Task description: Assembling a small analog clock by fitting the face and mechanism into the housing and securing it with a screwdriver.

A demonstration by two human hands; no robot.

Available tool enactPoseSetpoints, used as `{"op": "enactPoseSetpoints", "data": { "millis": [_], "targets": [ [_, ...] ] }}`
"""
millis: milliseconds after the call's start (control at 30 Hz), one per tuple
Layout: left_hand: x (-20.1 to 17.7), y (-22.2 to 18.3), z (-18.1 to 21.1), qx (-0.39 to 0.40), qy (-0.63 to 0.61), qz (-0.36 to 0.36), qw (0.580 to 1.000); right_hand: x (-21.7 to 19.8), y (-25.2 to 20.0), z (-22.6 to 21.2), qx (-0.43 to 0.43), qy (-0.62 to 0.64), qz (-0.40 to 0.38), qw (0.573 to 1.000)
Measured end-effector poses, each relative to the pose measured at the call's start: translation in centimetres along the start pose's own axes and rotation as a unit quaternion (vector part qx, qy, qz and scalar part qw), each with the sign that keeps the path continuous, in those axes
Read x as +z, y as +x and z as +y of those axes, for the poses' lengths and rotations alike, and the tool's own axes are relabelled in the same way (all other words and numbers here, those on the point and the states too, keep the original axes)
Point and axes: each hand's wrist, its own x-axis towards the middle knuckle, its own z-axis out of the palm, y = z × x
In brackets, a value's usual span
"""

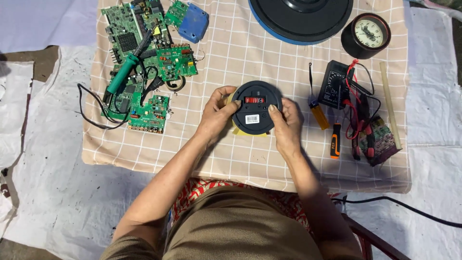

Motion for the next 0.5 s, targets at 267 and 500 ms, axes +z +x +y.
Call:
{"op": "enactPoseSetpoints", "data": {
  "millis": [267,500],
  "targets": [
    [-0.3,0.2,-2.0,0.049,-0.057,-0.044,0.996,1.2,-0.6,-4.1,-0.063,-0.069,-0.038,0.995],
    [0.0,1.1,-4.2,0.13,0.032,-0.047,0.99,1.4,-1.1,-4.4,-0.061,-0.124,-0.023,0.99]
  ]
}}
